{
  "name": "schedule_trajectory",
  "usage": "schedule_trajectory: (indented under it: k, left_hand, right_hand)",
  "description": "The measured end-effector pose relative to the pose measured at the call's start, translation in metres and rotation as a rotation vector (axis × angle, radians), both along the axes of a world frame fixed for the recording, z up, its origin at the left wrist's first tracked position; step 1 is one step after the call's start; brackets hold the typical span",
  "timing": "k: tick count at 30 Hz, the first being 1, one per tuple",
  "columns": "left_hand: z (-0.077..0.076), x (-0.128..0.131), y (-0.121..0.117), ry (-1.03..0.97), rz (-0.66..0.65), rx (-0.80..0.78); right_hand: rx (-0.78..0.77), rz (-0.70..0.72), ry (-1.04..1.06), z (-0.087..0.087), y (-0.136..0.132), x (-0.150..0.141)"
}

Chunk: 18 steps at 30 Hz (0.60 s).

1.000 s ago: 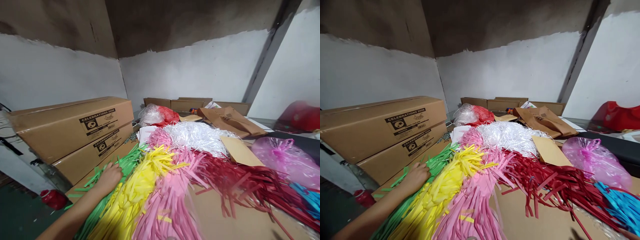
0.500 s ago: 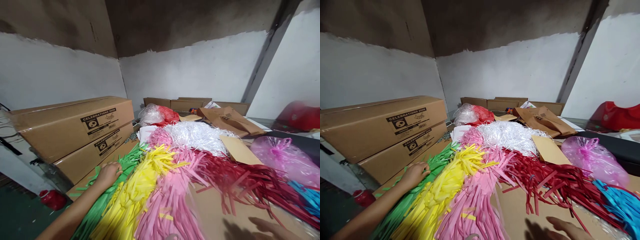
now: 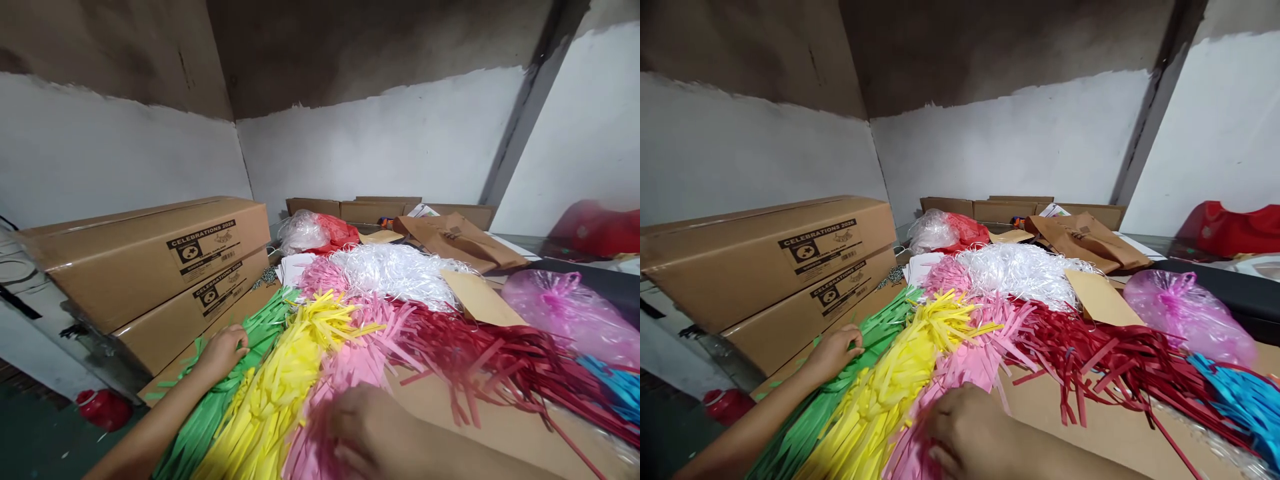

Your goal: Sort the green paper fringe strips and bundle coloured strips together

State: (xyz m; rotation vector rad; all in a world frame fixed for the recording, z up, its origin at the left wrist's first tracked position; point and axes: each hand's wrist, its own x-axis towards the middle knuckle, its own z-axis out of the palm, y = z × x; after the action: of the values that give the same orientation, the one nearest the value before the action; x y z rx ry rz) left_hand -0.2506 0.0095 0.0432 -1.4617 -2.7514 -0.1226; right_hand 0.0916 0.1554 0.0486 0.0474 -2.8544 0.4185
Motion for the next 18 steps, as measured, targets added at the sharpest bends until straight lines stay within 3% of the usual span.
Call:
schedule_trajectory:
  k: [2,4,9,13,18]
  left_hand:
    - [-0.002,0.001,-0.002,-0.019,-0.012,0.017]
    - [-0.005,0.001,-0.004,-0.038,0.010,0.039]
    - [-0.012,-0.004,-0.009,-0.120,0.053,0.110]
    - [-0.017,-0.009,-0.009,-0.211,0.055,0.132]
    - [-0.020,-0.014,-0.008,-0.277,0.062,0.145]
  right_hand:
    - [-0.115,0.161,-0.051,0.004,-0.006,-0.026]
    - [-0.156,0.115,-0.074,0.001,-0.009,-0.053]
    - [-0.005,-0.052,-0.037,-0.010,-0.011,-0.118]
    - [0.099,-0.032,0.001,-0.015,-0.008,-0.157]
    - [0.156,0.082,-0.022,-0.021,-0.009,-0.183]
